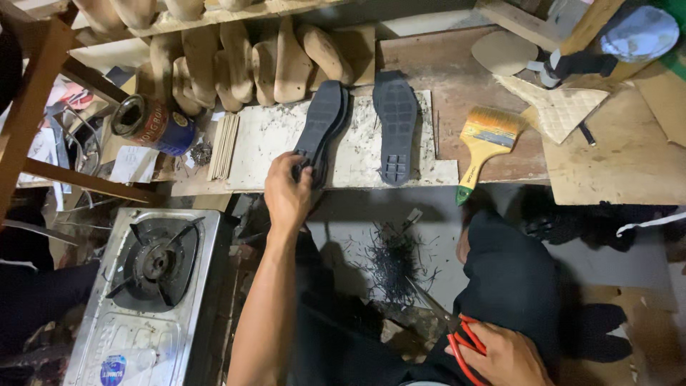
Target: The person sits on the floor and uses red-handled shears to trim the edges of rubber shoe soles, rotating each sole to cut around its perimeter, letting trimmings fall to the floor, and placing finished soles on the workbench.
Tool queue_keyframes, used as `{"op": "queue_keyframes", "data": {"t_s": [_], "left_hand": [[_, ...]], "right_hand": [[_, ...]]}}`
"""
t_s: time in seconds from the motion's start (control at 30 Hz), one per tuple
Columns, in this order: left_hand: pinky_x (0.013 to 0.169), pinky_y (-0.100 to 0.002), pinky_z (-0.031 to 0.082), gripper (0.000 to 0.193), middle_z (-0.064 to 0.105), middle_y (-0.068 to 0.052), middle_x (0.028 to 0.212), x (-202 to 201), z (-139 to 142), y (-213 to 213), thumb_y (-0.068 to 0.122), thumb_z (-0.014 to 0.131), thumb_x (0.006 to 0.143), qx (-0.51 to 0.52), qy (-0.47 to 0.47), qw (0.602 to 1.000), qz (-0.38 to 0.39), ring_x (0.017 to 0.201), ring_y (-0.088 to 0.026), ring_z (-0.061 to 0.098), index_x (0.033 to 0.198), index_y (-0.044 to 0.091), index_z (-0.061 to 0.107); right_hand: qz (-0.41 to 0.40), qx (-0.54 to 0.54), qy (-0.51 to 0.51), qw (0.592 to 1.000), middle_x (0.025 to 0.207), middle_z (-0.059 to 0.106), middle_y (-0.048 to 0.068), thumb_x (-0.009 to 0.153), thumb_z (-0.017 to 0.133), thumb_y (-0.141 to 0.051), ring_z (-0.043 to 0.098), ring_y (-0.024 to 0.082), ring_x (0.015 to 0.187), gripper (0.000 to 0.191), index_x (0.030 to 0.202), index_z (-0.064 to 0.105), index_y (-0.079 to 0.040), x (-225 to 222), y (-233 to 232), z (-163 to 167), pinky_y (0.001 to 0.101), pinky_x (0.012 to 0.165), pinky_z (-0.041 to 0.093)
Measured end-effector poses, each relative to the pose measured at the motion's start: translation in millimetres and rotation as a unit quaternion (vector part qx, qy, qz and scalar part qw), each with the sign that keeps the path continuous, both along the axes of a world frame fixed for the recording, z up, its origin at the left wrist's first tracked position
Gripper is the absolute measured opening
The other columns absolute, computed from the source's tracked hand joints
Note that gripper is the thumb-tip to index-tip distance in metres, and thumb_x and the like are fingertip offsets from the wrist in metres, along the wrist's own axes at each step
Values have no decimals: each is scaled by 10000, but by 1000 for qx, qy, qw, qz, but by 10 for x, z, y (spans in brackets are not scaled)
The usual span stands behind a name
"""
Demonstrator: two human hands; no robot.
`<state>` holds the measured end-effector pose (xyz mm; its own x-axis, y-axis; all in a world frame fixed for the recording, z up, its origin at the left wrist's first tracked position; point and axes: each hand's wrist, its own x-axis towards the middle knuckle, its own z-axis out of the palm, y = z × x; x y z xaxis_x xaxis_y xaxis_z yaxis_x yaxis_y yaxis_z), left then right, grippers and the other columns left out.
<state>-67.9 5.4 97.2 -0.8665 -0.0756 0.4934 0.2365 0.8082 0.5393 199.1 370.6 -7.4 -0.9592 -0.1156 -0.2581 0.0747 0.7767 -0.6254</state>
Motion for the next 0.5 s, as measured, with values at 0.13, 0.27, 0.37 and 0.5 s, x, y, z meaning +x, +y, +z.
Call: {"op": "queue_keyframes", "data": {"t_s": [0.13, 0.27, 0.37, 0.5], "left_hand": [[953, -446, 496, 282, 690, -152, 1153, 143, 36, -25, 92, 746, 843, -13, 21, 1000, -4, 1086, -363, 628, 1112, 26, 692], [948, -438, 502, 235, 691, -143, 1171, 204, 45, 50, 90, 743, 861, -21, 49, 999, -10, 1111, -354, 621, 1081, 37, 684], [942, -433, 503, 221, 693, -132, 1173, 178, 100, 86, 95, 745, 871, -18, 23, 1000, -6, 1110, -347, 621, 1079, 50, 688], [958, -450, 489, 329, 665, -169, 1197, 178, 234, 160, 105, 744, 859, -37, 20, 999, -13, 1127, -378, 599, 1165, 15, 664]], "right_hand": [[36, -42, -10, 998, 1107, 775, 120, 747, 817, -418, 781, 285, 959, 448, 1110, 780, -158, -84, 73, -174, 391, 831, 607], [7, 44, -93, 995, 1158, 761, 80, 749, 787, -474, 775, 270, 979, 529, 1189, 746, -184, -116, 66, -285, 384, 881, 611], [19, 32, -38, 999, 1165, 763, 139, 752, 788, -456, 767, 305, 975, 635, 1277, 691, -112, -112, 40, -314, 404, 870, 604], [89, 46, -24, 995, 1174, 736, 176, 807, 752, -490, 787, 308, 942, 620, 1271, 664, -87, -157, 38, -309, 394, 822, 635]]}}
